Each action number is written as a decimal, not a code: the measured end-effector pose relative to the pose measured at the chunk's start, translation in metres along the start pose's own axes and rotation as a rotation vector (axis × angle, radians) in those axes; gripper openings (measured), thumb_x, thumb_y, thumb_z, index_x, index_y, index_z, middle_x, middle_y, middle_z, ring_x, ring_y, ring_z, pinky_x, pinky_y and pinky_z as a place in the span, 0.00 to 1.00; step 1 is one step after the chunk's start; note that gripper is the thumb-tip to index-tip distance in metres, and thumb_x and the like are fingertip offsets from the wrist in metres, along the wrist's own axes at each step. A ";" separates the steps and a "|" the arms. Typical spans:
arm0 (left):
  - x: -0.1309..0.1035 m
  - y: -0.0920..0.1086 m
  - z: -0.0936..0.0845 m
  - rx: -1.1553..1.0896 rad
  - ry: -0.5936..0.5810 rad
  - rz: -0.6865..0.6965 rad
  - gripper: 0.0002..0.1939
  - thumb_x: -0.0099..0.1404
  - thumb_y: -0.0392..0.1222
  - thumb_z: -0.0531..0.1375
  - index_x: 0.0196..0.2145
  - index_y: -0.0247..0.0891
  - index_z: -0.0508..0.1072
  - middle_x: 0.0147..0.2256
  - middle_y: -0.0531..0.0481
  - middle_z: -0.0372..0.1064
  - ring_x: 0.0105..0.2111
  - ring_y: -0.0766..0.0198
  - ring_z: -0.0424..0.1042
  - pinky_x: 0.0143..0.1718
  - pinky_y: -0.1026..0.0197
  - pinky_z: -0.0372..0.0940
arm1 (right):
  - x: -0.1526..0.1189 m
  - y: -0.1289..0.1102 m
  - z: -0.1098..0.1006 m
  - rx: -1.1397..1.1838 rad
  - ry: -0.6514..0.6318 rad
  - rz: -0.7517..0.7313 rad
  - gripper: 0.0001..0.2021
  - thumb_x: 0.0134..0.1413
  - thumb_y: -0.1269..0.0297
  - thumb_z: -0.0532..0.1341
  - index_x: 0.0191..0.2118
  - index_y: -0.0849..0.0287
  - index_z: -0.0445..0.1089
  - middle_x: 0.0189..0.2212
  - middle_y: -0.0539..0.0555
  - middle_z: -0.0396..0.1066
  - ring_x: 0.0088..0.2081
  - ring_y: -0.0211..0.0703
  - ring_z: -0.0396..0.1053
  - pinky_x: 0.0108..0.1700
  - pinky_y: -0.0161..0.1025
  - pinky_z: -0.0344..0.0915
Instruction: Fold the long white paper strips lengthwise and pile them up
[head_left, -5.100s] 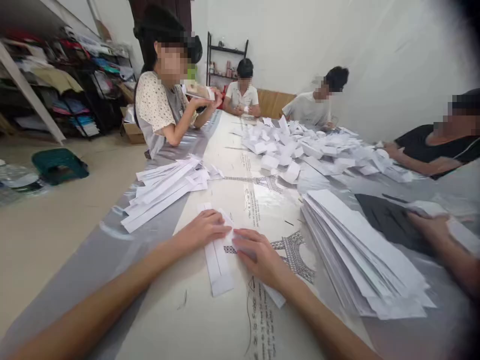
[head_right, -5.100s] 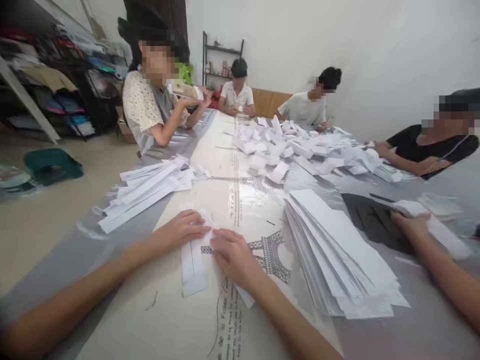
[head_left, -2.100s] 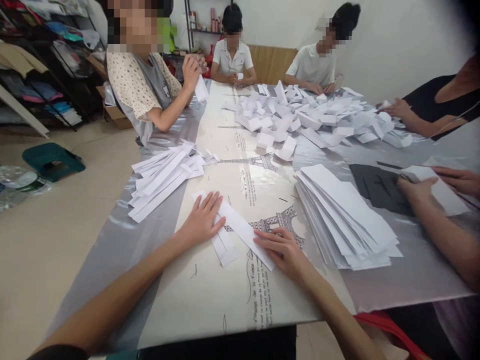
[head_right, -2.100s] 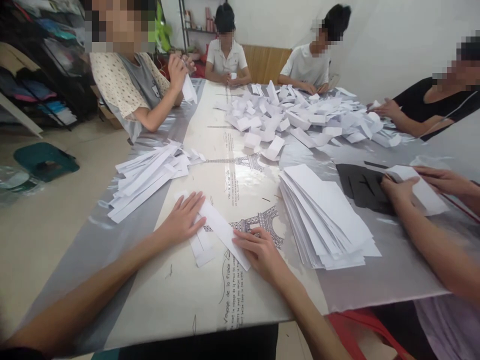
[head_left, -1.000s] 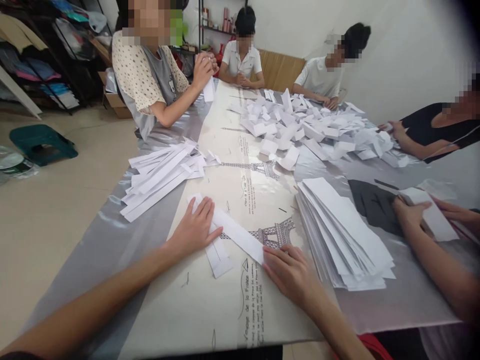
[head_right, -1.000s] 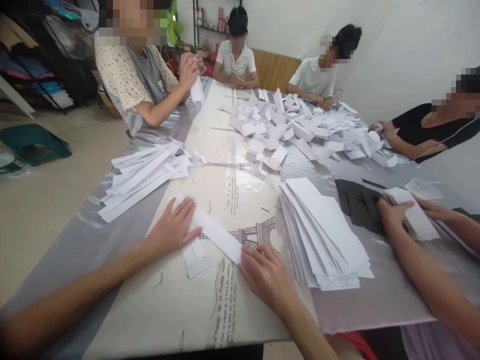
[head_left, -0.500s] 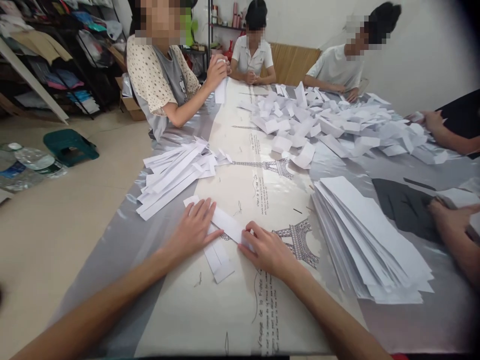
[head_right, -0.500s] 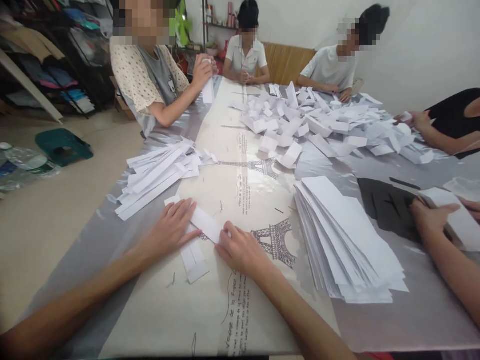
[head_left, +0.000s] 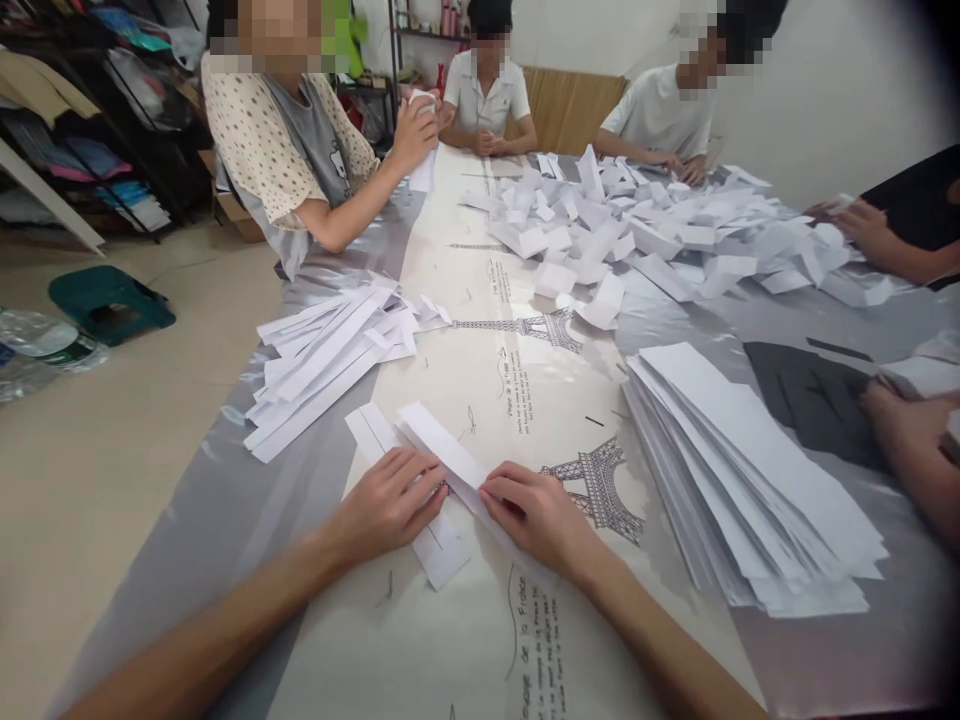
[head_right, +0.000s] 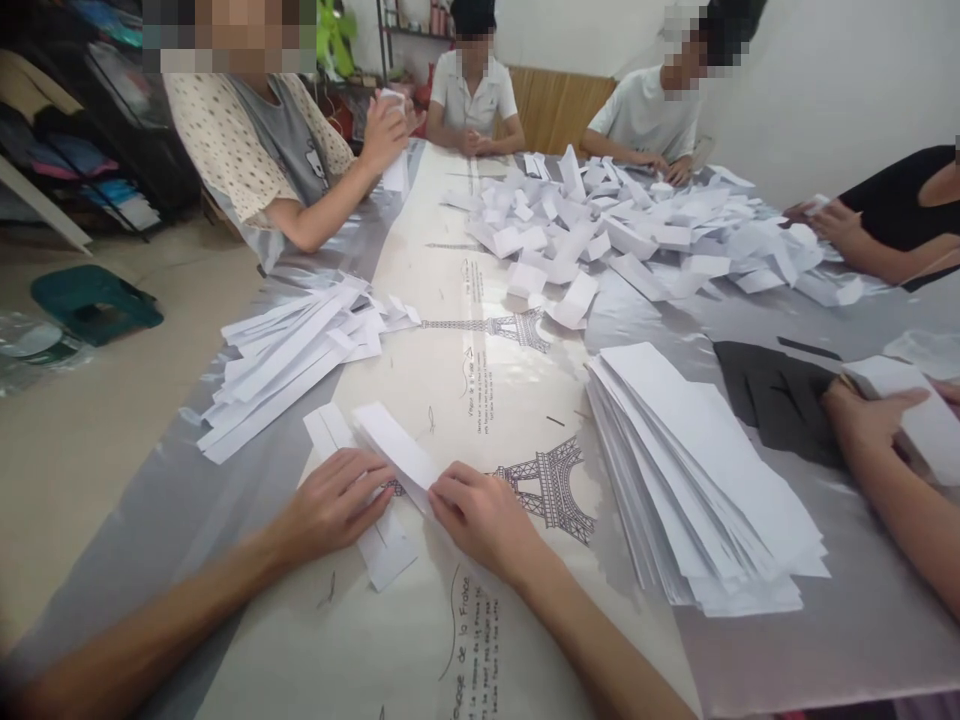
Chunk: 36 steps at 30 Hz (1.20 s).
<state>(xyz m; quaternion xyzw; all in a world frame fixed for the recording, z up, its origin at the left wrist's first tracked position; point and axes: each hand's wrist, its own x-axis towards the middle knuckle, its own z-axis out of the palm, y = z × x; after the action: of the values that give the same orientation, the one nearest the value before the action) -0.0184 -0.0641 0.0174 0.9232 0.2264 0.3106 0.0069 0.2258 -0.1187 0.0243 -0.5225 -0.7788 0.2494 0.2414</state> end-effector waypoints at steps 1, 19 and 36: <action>0.000 0.001 0.001 0.002 -0.009 -0.008 0.10 0.71 0.33 0.58 0.49 0.37 0.69 0.43 0.42 0.75 0.41 0.56 0.74 0.42 0.54 0.71 | 0.000 -0.002 0.002 0.026 0.010 0.025 0.12 0.70 0.66 0.55 0.35 0.56 0.73 0.36 0.53 0.74 0.30 0.38 0.69 0.34 0.36 0.63; -0.003 -0.017 0.004 -0.085 -0.194 -0.236 0.11 0.77 0.42 0.52 0.40 0.40 0.72 0.40 0.49 0.71 0.47 0.61 0.72 0.70 0.40 0.48 | -0.010 -0.002 -0.023 0.077 -0.231 0.012 0.13 0.70 0.67 0.51 0.54 0.53 0.66 0.36 0.51 0.73 0.34 0.41 0.69 0.41 0.40 0.67; 0.008 -0.023 0.011 -0.071 -0.182 -0.476 0.10 0.75 0.50 0.57 0.41 0.41 0.68 0.43 0.47 0.64 0.46 0.54 0.65 0.52 0.47 0.63 | -0.014 -0.001 -0.014 -0.155 -0.192 -0.088 0.19 0.70 0.68 0.52 0.61 0.49 0.68 0.36 0.52 0.65 0.30 0.40 0.67 0.33 0.38 0.67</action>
<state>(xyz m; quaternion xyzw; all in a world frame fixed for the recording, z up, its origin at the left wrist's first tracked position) -0.0154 -0.0383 0.0095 0.8671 0.4249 0.2238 0.1325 0.2392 -0.1303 0.0342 -0.4785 -0.8375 0.2263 0.1352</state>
